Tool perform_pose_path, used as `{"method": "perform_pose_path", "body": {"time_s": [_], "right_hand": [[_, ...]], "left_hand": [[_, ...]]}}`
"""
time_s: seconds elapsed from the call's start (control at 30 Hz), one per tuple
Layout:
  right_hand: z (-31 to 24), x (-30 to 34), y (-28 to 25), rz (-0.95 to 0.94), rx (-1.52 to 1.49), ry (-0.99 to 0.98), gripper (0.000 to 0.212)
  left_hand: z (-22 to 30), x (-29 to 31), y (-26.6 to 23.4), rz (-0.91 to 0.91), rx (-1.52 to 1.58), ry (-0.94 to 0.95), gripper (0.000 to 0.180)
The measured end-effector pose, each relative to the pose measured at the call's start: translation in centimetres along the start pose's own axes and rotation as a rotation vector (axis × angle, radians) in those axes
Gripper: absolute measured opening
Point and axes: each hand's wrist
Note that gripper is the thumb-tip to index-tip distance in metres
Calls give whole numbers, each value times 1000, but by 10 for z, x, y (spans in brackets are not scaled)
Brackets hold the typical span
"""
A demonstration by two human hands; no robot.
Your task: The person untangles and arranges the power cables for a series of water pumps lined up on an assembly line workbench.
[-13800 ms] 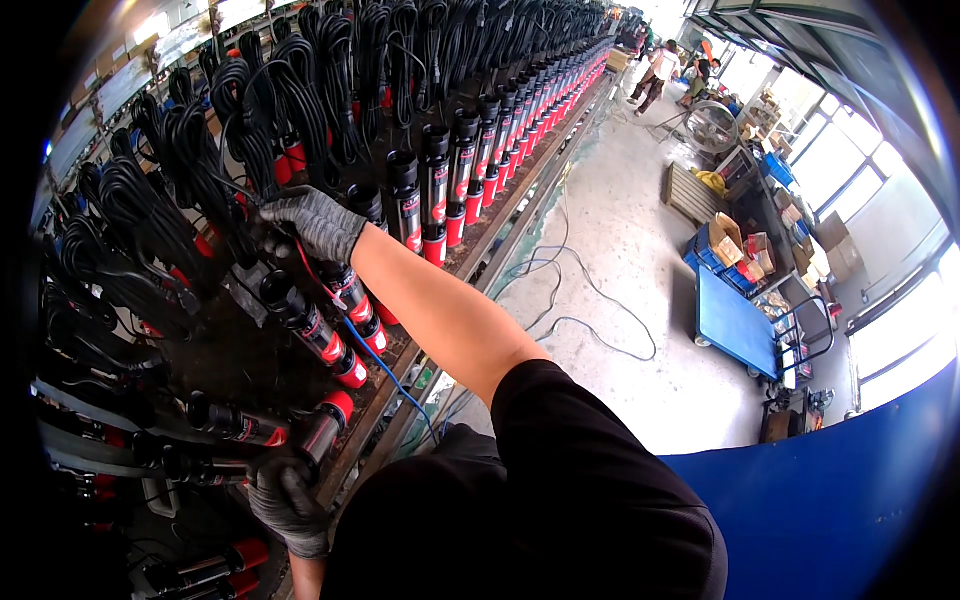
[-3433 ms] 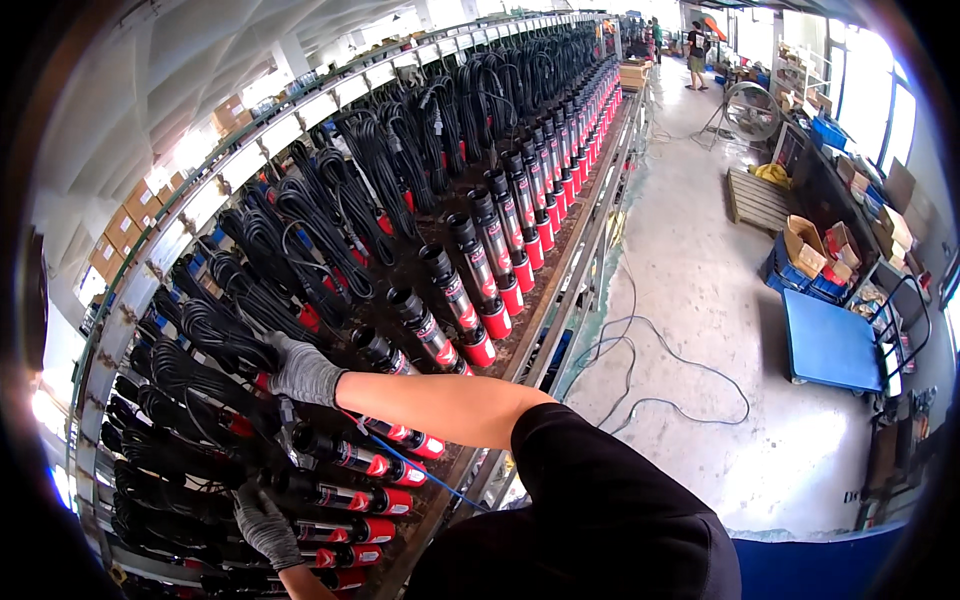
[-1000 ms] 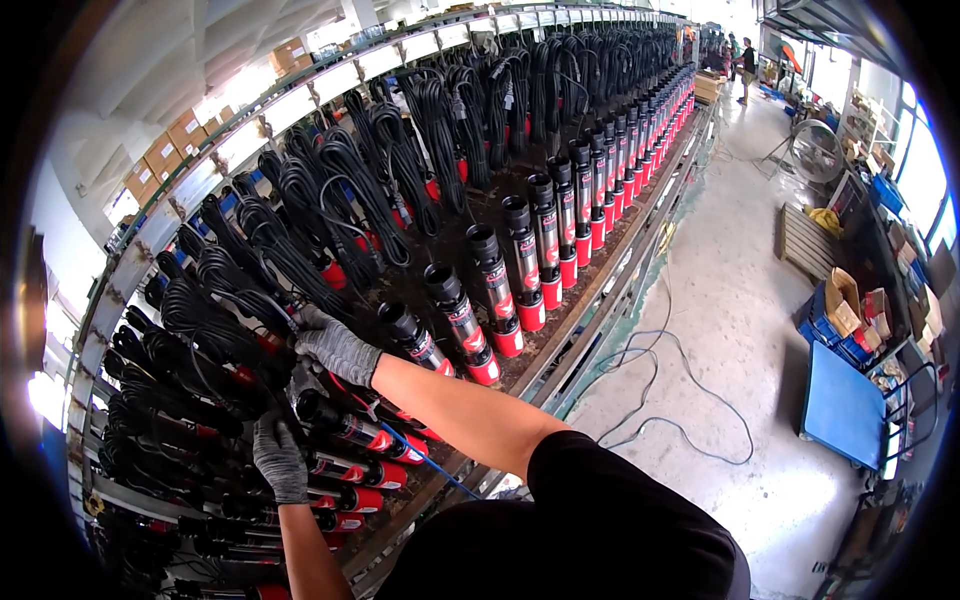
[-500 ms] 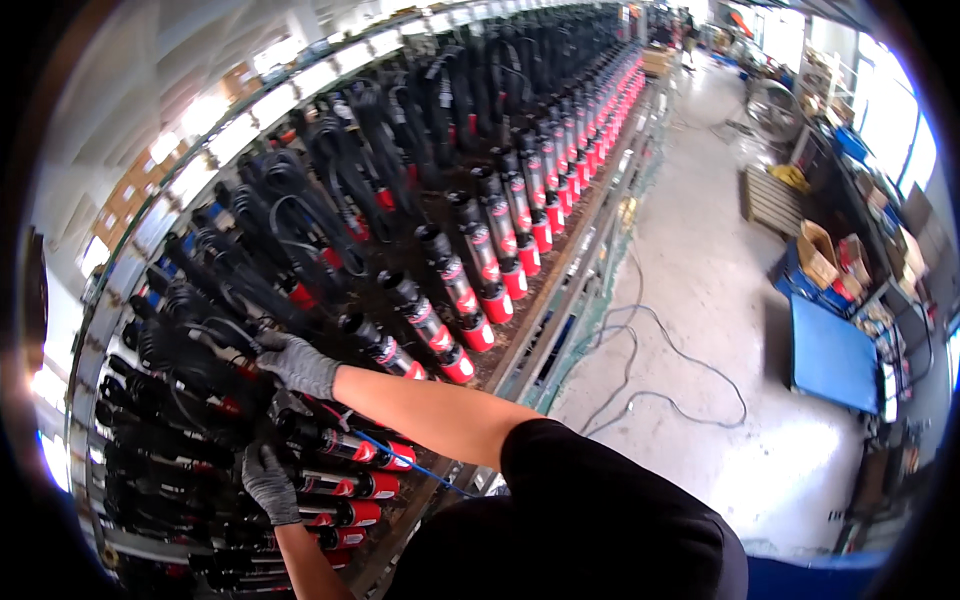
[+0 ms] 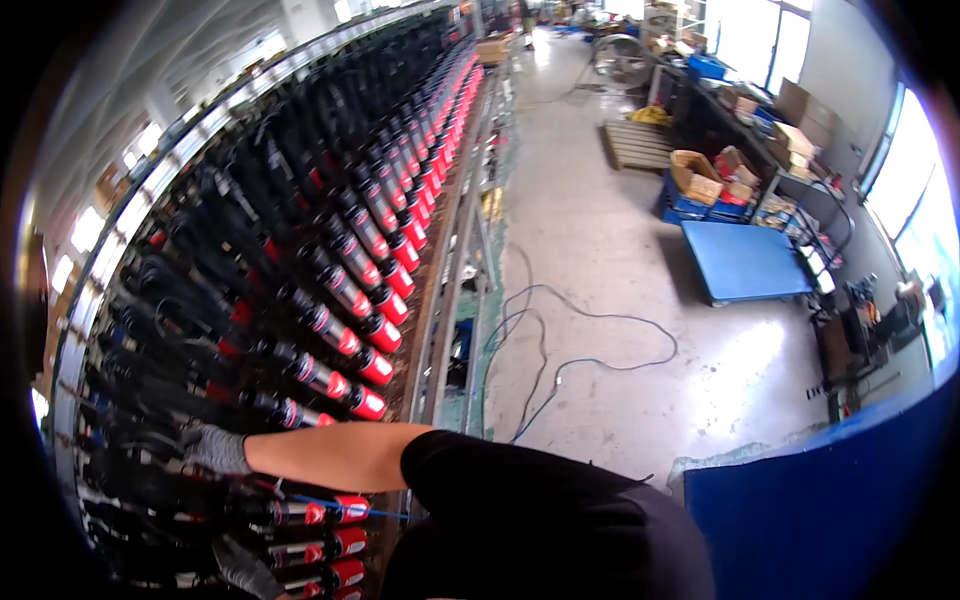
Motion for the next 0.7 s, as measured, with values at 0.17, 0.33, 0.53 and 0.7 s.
{"method": "perform_pose_path", "body": {"time_s": [0.17, 0.33, 0.53, 0.7], "right_hand": [[2, -5, -23, 51, -34, -163, 32], [-3, -12, 4, 183, 23, 192, 16], [-19, 1, 2, 94, -116, 151, 27], [-48, 15, 19, 161, -25, 303, 34]], "left_hand": [[51, -7, -4, -187, 67, 28, 45], [25, -6, -14, -50, -51, 83, 39], [51, 4, -31, -25, 118, 92, 37], [111, 37, -78, -191, 388, -128, 36]]}}
Point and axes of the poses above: each hand's wrist, its own x-axis away from the middle knuckle, its own y-axis out of the palm, z = x × y, and after that the axes turned 9 degrees about -z, right-handed
